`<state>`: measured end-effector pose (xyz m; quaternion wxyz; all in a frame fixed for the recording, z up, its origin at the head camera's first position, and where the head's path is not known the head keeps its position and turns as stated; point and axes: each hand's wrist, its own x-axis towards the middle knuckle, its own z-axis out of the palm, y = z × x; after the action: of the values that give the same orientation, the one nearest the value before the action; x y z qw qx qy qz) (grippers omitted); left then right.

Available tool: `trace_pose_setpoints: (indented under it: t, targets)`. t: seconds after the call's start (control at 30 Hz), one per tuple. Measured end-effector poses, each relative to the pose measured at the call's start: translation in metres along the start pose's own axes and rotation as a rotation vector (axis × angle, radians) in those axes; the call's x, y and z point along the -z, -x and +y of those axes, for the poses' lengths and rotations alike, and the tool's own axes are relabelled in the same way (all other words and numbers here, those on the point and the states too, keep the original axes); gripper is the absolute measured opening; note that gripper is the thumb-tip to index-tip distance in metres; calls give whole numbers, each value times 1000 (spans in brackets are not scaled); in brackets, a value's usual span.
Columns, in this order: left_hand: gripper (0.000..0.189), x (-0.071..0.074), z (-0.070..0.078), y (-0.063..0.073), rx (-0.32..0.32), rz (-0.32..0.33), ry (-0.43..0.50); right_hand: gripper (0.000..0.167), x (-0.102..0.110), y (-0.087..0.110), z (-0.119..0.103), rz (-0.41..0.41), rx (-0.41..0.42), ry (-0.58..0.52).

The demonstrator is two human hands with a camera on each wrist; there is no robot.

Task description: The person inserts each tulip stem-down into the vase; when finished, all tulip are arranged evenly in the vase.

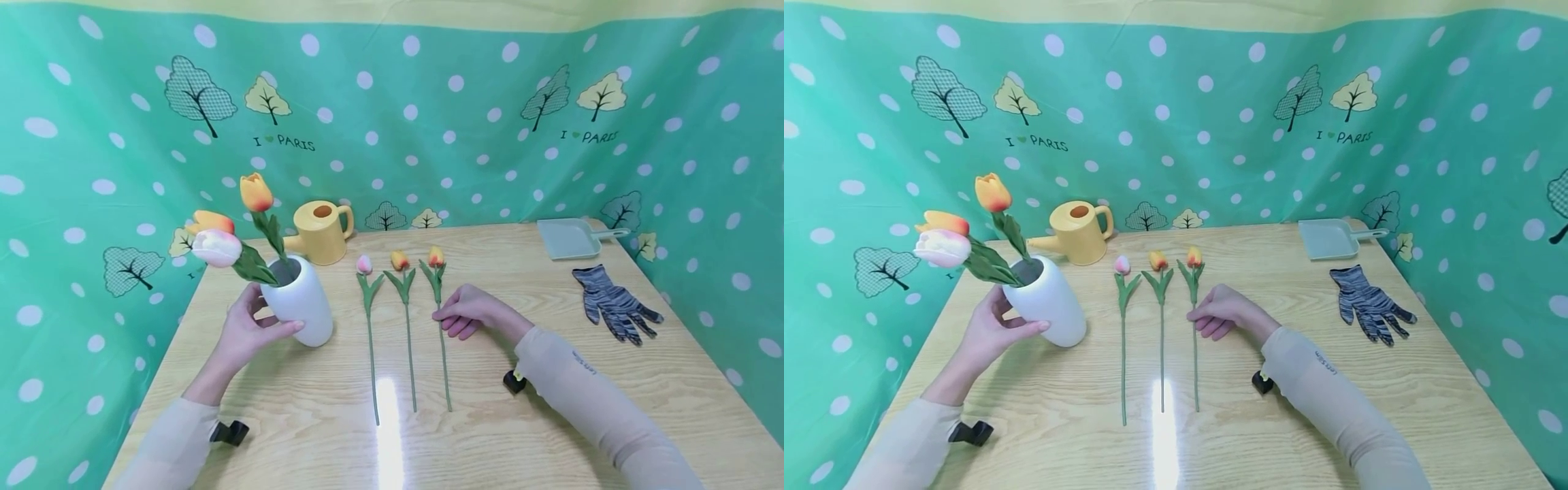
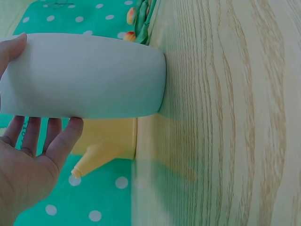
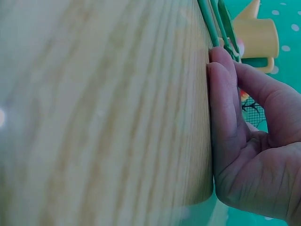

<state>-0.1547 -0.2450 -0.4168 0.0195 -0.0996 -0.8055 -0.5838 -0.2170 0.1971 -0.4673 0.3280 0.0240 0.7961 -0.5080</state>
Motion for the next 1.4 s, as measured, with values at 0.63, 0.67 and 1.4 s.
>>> trace_pose_setpoints:
  t: [0.63,0.67,1.4]
  targets:
    - [86,2,4,-2,10,4,-4,29,2,3,0,-39,18,-26]
    - [86,2,4,-1,11,3,-1,29,2,3,-1,-43,20,-29]
    - [81,0,1,-2,6,5,11,52,24,17,4,-54,89,-456]
